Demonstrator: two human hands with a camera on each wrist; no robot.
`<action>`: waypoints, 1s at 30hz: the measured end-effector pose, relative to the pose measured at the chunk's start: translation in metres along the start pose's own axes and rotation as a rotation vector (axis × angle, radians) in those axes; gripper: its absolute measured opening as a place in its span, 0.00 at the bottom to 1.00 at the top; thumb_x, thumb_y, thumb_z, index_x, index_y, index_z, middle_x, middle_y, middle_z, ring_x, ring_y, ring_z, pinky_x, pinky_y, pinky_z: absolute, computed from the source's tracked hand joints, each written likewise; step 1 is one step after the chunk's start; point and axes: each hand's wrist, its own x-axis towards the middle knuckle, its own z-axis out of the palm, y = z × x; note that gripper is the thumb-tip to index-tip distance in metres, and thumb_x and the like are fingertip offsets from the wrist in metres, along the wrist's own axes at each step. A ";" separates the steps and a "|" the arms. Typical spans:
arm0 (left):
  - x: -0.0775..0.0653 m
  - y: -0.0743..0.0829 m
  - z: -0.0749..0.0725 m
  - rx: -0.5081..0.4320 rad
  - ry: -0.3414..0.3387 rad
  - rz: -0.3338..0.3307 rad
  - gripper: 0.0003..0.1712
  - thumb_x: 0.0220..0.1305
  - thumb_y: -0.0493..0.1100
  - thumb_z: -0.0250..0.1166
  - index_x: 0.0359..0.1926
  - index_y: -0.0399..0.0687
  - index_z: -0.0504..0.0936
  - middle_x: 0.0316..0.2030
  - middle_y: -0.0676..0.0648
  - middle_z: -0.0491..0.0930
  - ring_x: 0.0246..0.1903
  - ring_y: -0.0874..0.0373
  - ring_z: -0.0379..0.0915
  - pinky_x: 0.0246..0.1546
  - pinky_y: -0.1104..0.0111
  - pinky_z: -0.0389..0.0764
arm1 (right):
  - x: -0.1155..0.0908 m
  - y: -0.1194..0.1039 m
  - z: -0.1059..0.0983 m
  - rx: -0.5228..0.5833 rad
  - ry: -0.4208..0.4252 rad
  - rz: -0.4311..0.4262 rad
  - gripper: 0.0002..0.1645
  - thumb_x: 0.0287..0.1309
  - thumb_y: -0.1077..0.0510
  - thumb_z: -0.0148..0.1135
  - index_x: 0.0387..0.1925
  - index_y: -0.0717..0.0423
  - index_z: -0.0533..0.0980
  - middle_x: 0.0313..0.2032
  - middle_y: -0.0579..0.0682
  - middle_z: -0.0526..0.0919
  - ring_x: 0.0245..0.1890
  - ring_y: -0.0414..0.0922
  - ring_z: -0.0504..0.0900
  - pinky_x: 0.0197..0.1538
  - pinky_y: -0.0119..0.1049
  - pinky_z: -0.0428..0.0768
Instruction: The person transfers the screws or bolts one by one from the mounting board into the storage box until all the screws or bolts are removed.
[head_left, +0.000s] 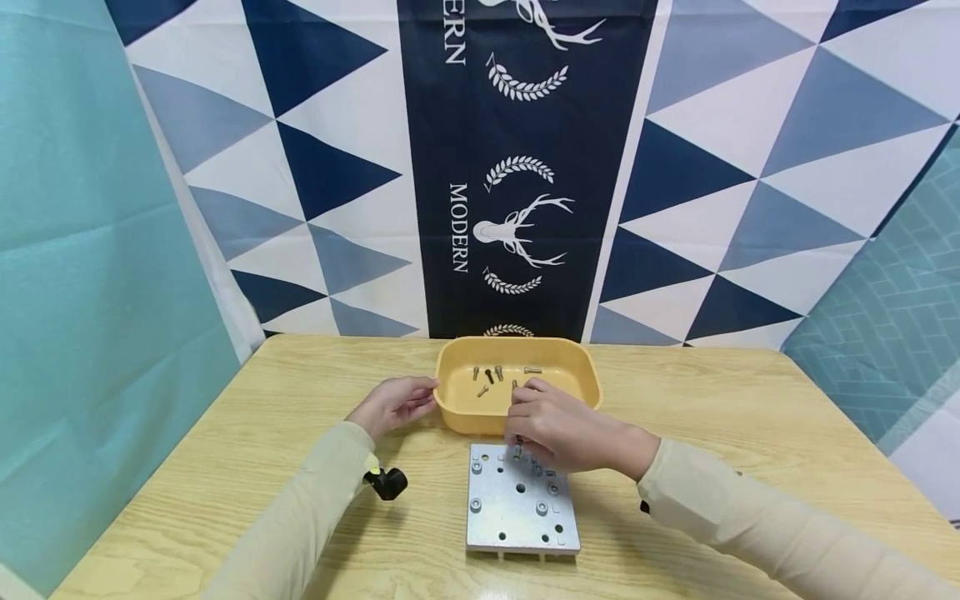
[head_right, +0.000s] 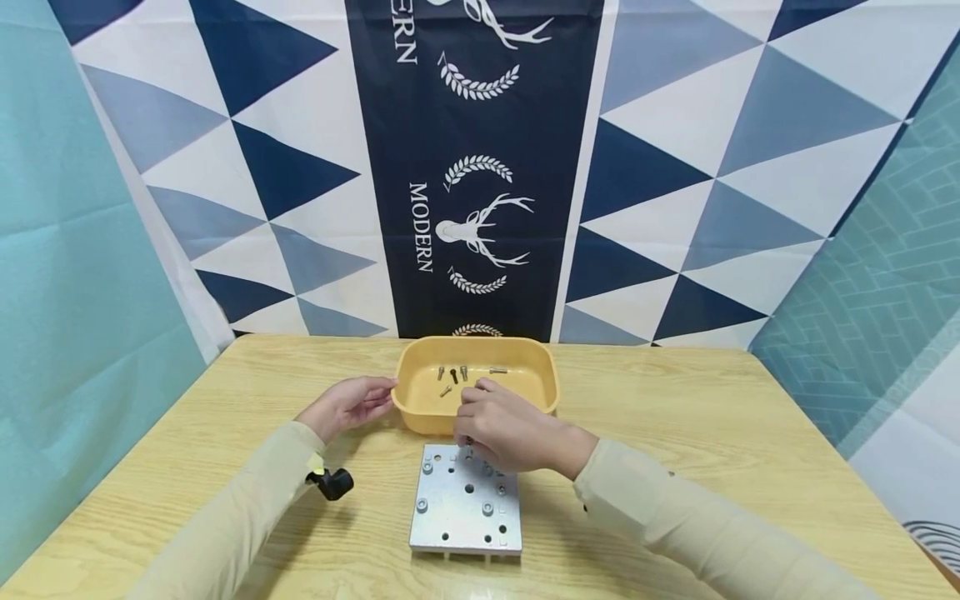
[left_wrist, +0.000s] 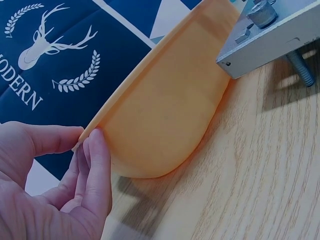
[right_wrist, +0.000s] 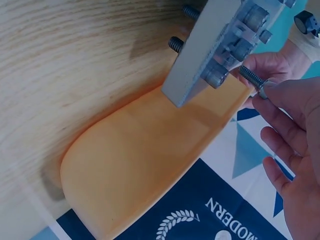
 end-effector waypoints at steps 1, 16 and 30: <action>0.000 0.000 0.000 0.000 -0.001 0.001 0.02 0.65 0.35 0.60 0.38 0.40 0.76 0.29 0.50 0.80 0.29 0.65 0.78 0.37 0.79 0.84 | 0.000 0.000 0.000 0.000 0.005 -0.002 0.11 0.45 0.64 0.68 0.30 0.45 0.79 0.28 0.37 0.81 0.35 0.39 0.70 0.47 0.34 0.68; 0.002 0.000 0.000 0.002 0.010 -0.007 0.02 0.65 0.35 0.60 0.37 0.41 0.77 0.26 0.51 0.80 0.26 0.65 0.77 0.30 0.80 0.83 | 0.004 0.008 -0.005 -0.025 0.014 -0.003 0.12 0.41 0.65 0.69 0.27 0.46 0.79 0.27 0.38 0.81 0.36 0.40 0.70 0.48 0.38 0.69; 0.004 0.000 0.000 -0.007 0.018 -0.011 0.02 0.63 0.35 0.61 0.36 0.40 0.77 0.24 0.51 0.80 0.25 0.65 0.77 0.29 0.80 0.83 | 0.009 0.023 -0.013 -0.023 0.001 0.008 0.13 0.41 0.67 0.69 0.28 0.47 0.79 0.28 0.39 0.81 0.35 0.40 0.71 0.46 0.36 0.69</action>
